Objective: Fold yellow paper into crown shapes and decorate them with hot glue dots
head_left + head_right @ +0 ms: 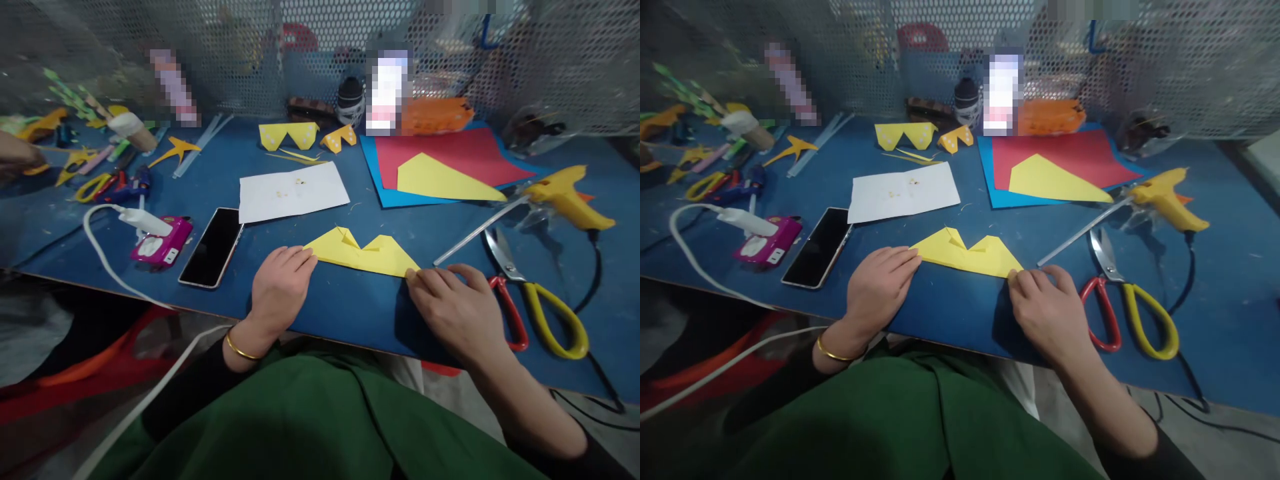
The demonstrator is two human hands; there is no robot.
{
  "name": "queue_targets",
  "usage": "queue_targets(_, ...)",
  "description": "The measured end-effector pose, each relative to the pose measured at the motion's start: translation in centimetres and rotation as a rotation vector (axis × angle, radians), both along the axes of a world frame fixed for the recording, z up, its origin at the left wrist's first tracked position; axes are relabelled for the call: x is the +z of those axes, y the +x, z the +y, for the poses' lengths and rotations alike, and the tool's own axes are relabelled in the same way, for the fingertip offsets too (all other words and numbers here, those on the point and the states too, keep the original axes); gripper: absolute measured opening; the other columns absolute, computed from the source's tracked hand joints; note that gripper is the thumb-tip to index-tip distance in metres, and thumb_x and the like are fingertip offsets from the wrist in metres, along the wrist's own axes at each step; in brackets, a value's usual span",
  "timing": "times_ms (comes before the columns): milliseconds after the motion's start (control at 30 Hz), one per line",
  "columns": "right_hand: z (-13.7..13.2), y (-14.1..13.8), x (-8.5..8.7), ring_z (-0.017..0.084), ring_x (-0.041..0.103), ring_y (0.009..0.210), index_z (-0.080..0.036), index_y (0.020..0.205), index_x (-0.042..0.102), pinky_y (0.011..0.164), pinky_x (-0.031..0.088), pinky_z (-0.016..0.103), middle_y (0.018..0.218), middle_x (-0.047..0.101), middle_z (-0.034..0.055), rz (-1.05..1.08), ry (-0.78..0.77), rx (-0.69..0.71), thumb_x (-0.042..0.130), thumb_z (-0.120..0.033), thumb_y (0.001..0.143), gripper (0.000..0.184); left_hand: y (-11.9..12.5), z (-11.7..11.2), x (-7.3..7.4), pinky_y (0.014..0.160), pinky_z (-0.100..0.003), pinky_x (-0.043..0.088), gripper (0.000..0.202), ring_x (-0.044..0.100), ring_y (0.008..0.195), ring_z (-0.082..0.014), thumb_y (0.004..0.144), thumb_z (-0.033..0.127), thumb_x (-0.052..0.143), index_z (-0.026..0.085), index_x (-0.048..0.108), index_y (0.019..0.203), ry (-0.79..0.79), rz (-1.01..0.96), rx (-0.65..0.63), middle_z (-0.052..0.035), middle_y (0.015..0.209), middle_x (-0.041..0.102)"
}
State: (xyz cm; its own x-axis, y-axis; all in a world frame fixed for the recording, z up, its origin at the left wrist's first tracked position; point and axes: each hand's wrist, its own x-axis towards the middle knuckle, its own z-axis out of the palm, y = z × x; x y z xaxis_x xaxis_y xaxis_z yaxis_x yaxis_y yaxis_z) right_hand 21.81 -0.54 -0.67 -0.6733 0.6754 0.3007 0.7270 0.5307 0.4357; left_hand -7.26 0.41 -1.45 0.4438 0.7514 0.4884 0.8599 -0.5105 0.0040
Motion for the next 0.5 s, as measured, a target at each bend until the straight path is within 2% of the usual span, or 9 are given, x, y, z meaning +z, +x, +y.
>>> queue_targets(100,0.9,-0.3,-0.1,0.019,0.058,0.076,-0.008,0.097,0.071,0.09,0.038,0.039,0.08,0.065,0.0059,-0.018,0.026,-0.061,0.043,-0.008,0.098,0.028,1.8,0.4,0.1,0.105,-0.04,0.049,0.029,0.067,0.117,-0.0231,0.103,0.021,0.049,0.01,0.07,0.119,-0.075,0.031,-0.073,-0.0105,0.125,0.073)
queue_targets(233,1.3,-0.4,-0.3,0.02,0.059,0.078,-0.007,0.103,0.07,0.089,0.038,0.038,0.085,0.067,0.0072,0.026,0.005,-0.09,0.047,-0.007,0.096,0.024,3.5,0.9,0.8,0.117,-0.047,0.038,0.052,0.051,0.138,-0.0271,0.104,0.044,0.048,0.009,0.054,0.143,-0.228,0.193,-0.146,-0.0128,0.147,0.057)
queue_targets(367,1.1,-0.1,-0.5,0.02,0.06,0.079,-0.005,0.109,0.069,0.088,0.039,0.038,0.086,0.069,0.0071,0.07,-0.003,-0.076,0.049,-0.007,0.095,0.025,3.3,1.9,1.7,0.12,-0.048,0.031,0.059,0.043,0.145,-0.0274,0.104,0.049,0.046,0.009,0.049,0.146,-0.269,0.243,-0.113,-0.0134,0.154,0.05)
queue_targets(500,1.4,-0.3,-0.4,0.021,0.061,0.08,-0.004,0.108,0.069,0.089,0.039,0.039,0.089,0.07,0.0093,0.015,-0.004,-0.049,0.045,-0.003,0.094,0.028,2.5,3.0,2.2,0.118,-0.048,0.033,0.058,0.051,0.138,-0.0296,0.101,0.051,0.05,0.008,0.056,0.14,-0.354,0.288,-0.084,-0.0155,0.147,0.057)
